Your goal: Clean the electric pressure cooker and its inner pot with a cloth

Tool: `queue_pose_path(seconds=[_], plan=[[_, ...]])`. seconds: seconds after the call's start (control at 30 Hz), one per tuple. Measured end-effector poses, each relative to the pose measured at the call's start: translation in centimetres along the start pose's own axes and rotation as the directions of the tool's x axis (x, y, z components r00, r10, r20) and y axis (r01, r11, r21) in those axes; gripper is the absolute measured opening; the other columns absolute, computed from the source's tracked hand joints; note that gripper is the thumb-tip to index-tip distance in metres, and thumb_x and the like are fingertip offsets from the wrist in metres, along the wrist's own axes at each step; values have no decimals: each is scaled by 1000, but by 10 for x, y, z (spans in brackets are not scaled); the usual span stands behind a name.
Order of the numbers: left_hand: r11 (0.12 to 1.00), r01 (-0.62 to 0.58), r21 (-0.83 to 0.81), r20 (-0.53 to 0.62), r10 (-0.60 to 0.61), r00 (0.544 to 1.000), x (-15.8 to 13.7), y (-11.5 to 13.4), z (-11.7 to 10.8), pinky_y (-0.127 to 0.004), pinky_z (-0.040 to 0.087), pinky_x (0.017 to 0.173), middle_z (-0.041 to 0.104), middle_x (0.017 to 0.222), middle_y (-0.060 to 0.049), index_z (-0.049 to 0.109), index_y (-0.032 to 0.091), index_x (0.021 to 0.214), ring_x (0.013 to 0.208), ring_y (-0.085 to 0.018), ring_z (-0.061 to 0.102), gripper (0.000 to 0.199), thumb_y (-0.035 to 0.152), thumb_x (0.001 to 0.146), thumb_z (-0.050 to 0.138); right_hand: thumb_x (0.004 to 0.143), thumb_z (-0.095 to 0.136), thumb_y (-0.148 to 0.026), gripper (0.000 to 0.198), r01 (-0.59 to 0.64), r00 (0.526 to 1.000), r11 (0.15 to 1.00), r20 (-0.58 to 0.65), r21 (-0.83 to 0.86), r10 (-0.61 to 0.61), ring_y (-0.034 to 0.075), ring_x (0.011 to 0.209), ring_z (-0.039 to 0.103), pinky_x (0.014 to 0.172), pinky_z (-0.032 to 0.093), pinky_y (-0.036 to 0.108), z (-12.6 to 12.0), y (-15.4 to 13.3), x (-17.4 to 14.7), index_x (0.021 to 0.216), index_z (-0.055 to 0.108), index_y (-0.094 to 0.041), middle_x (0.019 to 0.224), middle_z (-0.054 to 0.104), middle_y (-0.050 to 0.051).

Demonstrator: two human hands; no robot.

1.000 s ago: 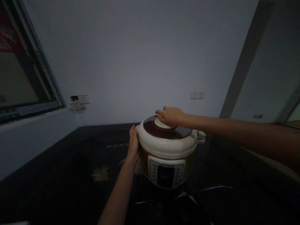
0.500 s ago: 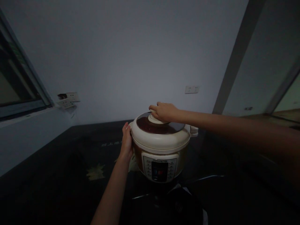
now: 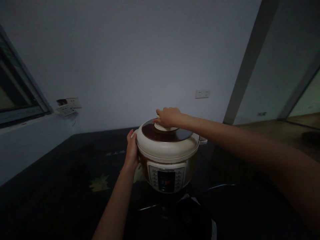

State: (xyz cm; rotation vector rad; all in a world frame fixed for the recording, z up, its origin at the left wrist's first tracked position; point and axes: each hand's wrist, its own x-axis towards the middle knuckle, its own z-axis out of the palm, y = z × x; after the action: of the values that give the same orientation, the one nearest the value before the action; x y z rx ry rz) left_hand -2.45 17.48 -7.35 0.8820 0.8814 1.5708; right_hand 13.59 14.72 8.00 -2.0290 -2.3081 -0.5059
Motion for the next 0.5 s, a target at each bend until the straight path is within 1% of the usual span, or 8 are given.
queue_pose_path(seconds=[0.13, 0.27, 0.33, 0.43, 0.5], plan=[[1000, -9, 6, -18, 9, 1000, -1, 1, 1, -22, 51, 84, 66, 121, -8, 45, 23, 143, 102, -16, 65, 50, 33, 95, 55, 101, 42, -54, 57, -38, 995, 999, -97, -8, 37, 33, 110, 66, 85, 49, 40, 6, -5, -3, 129, 60, -8, 119, 68, 26], [1000, -25, 15, -31, 25, 999, 0, 0, 1, -24, 51, 87, 66, 122, -7, 49, 25, 139, 106, -18, 64, 45, 35, 95, 54, 101, 46, -48, 49, -55, 992, 998, -118, -2, 54, 32, 107, 66, 84, 47, 38, 7, -8, -6, 120, 67, -7, 115, 70, 25], [999, -28, 19, -38, 29, 999, 1, 0, 1, -25, 51, 88, 66, 122, -7, 50, 26, 138, 106, -18, 64, 45, 36, 95, 54, 101, 43, -50, 51, -66, 991, 998, -119, 8, 66, 32, 107, 67, 84, 47, 38, 7, -9, -6, 119, 68, -9, 116, 70, 24], [999, -30, 25, -46, 31, 998, 1, -1, 1, -25, 51, 88, 65, 124, -7, 50, 26, 138, 108, -19, 64, 45, 36, 94, 55, 101, 39, -58, 61, -77, 989, 997, -123, 28, 79, 32, 106, 67, 82, 48, 38, 8, -10, -5, 118, 69, -8, 115, 70, 24], [999, -30, 30, -49, 32, 998, 1, -1, 1, -25, 51, 89, 63, 129, -7, 50, 26, 138, 111, -19, 63, 45, 35, 94, 55, 100, 37, -62, 66, -74, 988, 996, -131, 40, 79, 32, 106, 67, 82, 48, 38, 9, -9, -5, 117, 69, -7, 115, 70, 25]])
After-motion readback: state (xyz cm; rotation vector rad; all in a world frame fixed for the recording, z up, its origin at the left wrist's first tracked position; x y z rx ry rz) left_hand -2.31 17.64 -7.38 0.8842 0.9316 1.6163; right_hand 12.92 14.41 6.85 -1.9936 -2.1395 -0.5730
